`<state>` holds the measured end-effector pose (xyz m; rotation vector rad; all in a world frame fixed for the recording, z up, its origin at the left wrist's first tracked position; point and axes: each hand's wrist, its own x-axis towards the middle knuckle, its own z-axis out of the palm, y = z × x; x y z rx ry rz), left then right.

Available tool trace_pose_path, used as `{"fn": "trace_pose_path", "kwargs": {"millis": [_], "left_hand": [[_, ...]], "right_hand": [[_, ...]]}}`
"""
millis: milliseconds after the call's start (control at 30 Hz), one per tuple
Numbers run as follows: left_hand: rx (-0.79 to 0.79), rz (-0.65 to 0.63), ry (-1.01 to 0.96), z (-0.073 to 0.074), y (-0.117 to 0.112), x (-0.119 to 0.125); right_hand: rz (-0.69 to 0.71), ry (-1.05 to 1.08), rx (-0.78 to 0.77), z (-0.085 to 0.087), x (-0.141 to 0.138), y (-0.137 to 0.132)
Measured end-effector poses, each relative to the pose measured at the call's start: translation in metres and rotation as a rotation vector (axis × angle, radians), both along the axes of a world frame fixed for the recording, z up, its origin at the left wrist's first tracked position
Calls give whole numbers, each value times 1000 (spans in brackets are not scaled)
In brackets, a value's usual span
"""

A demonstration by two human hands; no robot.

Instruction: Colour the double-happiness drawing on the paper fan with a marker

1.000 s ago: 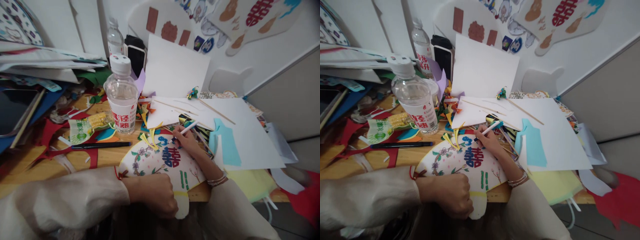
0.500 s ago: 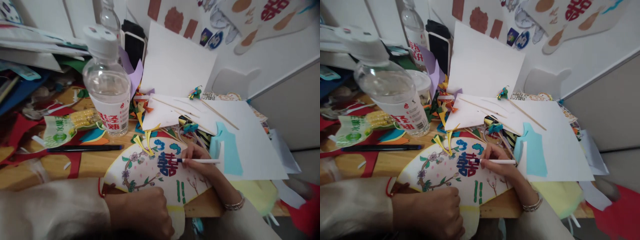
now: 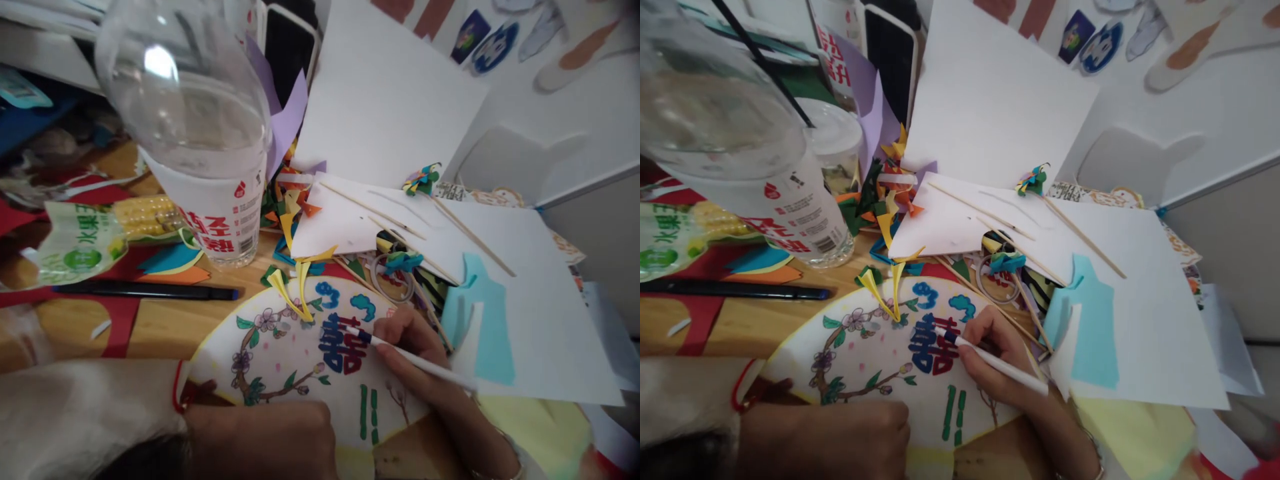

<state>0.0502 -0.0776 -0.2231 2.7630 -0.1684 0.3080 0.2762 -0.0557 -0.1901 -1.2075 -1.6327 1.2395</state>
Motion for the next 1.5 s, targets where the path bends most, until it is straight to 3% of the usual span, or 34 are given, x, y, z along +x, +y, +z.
{"fn": "trace_pose_path", "kwargs": {"millis": [133,467,867,1233,1367,1500], "left_hand": [[-35,37,-67,-7,-4,2],[-78,114,-103,-14,-10,7],[-119,50,17,-43,-25,13],[-87,150,-91,-12,-12,6],[-69,179,-70,-6,-13,5],[-53,190,-58,-4,-12,5]], "right_hand": [[-41,-52,95,-1,-6,1],[5,-253,258,-5,-11,2],[-14,-245,273,-6,-11,2],[16,-223,217,-4,-11,3],[-50,-206,173,-6,-10,1],[2,-225,189,-5,-11,1]]}}
